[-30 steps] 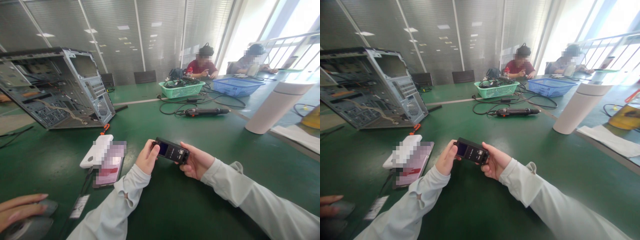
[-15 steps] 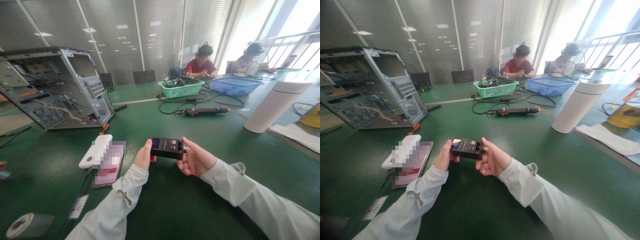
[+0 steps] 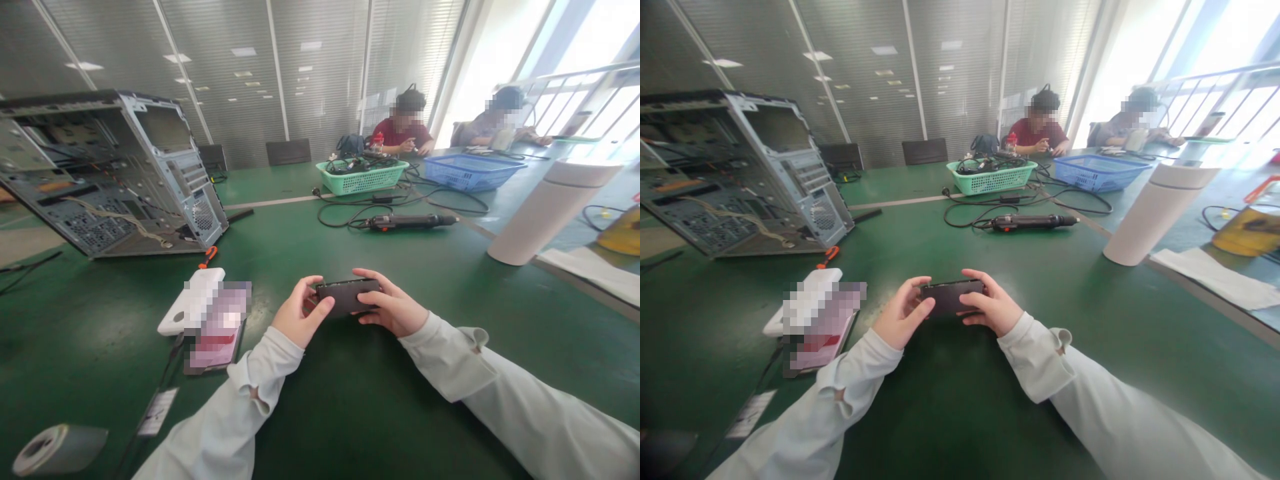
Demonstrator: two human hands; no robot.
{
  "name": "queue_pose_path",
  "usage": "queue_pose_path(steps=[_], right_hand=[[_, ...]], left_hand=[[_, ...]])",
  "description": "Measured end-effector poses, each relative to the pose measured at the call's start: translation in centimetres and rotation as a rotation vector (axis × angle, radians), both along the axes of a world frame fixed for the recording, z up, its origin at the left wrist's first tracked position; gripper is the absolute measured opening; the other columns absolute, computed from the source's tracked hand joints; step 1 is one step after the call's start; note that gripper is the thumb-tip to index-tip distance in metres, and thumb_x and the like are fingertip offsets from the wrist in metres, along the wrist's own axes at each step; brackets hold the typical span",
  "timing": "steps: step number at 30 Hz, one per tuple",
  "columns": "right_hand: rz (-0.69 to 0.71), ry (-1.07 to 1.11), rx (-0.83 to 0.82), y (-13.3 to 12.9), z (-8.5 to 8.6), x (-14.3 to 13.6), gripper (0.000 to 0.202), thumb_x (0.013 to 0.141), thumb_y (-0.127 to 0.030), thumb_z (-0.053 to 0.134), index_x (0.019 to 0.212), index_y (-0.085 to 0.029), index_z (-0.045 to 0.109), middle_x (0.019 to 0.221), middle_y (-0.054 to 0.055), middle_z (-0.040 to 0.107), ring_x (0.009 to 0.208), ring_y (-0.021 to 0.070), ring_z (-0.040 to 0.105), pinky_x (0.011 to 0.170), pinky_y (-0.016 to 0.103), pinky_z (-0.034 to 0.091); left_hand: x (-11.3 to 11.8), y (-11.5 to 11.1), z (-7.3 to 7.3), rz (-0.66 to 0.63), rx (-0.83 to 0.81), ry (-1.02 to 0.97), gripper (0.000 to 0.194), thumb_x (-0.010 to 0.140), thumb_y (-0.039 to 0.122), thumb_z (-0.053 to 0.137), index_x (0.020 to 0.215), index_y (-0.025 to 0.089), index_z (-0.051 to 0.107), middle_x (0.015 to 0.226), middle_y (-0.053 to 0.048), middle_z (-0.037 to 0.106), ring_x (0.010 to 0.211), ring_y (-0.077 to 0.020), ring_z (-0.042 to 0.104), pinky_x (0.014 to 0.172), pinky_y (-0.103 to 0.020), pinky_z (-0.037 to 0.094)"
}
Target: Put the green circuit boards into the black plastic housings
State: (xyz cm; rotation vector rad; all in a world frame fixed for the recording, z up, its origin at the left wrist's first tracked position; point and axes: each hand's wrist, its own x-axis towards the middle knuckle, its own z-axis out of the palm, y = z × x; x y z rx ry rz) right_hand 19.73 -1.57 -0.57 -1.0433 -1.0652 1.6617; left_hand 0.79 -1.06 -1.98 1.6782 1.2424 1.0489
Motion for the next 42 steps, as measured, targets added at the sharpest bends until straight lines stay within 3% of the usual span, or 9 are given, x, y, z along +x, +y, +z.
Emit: queue_pose_path(steps=[5, 8, 11, 17, 22, 33, 42], right_hand=[[-0.023, -0.296, 0.372, 0.7, -1.0, 0.5, 0.057, 0.058, -0.027, 0.069, 0.108, -0.021, 0.043, 0.09, 0.0, 0.048, 0.073, 0.013, 0.051, 0.065, 0.027, 0.048], [-0.062, -0.494, 0.594, 0.9, -1.4, 0.6, 0.043, 0.061, -0.029, 0.065, 0.097, -0.019, 0.044, 0.085, 0.001, 0.049, 0.073, 0.0151, 0.048, 0.067, 0.028, 0.042], [-0.056, -0.668, 0.698, 0.8, -1.6, 0.6, 0.035, 0.065, -0.029, 0.062, 0.093, -0.019, 0.044, 0.083, 0.001, 0.05, 0.073, 0.0163, 0.047, 0.067, 0.029, 0.039], [-0.06, -0.711, 0.722, 1.1, -2.0, 0.7, 0.038, 0.067, -0.036, 0.064, 0.094, -0.02, 0.045, 0.094, 0.003, 0.052, 0.087, 0.0202, 0.049, 0.074, 0.031, 0.038], [-0.046, -0.71, 0.71, 1.2, -2.1, 0.8, 0.039, 0.068, -0.038, 0.065, 0.096, -0.02, 0.046, 0.092, 0.002, 0.053, 0.085, 0.0197, 0.05, 0.073, 0.031, 0.038], [0.002, -0.687, 0.687, 1.4, -2.1, 1.0, 0.042, 0.067, -0.042, 0.065, 0.097, -0.019, 0.047, 0.092, 0.003, 0.053, 0.081, 0.0192, 0.049, 0.073, 0.032, 0.038], [0.032, -0.72, 0.72, 1.3, -2.3, 0.9, 0.042, 0.073, -0.05, 0.063, 0.1, -0.02, 0.053, 0.094, 0.004, 0.056, 0.084, 0.0207, 0.05, 0.074, 0.032, 0.039]], left_hand=[[-0.2, -0.3, 0.6, -0.061, 0.126, 0.24, 0.043, 0.07, 0.034, 0.063, 0.109, 0.021, 0.051, 0.094, -0.005, 0.061, 0.078, -0.0175, 0.059, 0.063, -0.029, 0.049], [-0.3, -0.4, 0.9, -0.046, 0.201, 0.289, 0.04, 0.067, 0.024, 0.064, 0.105, 0.023, 0.051, 0.101, -0.004, 0.061, 0.088, -0.0198, 0.06, 0.07, -0.032, 0.05], [-0.2, -0.3, 0.9, -0.044, 0.219, 0.317, 0.039, 0.066, 0.019, 0.062, 0.103, 0.023, 0.05, 0.107, -0.004, 0.06, 0.094, -0.0203, 0.06, 0.076, -0.034, 0.051], [-0.3, -0.3, 0.8, -0.001, 0.169, 0.265, 0.04, 0.068, 0.028, 0.062, 0.105, 0.022, 0.046, 0.104, -0.006, 0.062, 0.093, -0.021, 0.061, 0.073, -0.033, 0.051], [-0.4, 0.0, 0.5, -0.025, 0.122, 0.186, 0.028, 0.075, 0.035, 0.056, 0.099, 0.021, 0.05, 0.097, -0.005, 0.063, 0.09, -0.0195, 0.062, 0.074, -0.032, 0.049], [-0.5, 0.3, 0.6, -0.034, 0.076, 0.122, 0.021, 0.071, 0.029, 0.059, 0.09, 0.021, 0.052, 0.1, -0.005, 0.057, 0.102, -0.0213, 0.054, 0.076, -0.031, 0.049], [-0.2, -0.1, 1.1, -0.022, 0.149, 0.086, 0.017, 0.073, 0.03, 0.057, 0.085, 0.019, 0.052, 0.092, -0.004, 0.055, 0.09, -0.0185, 0.056, 0.075, -0.031, 0.048]])
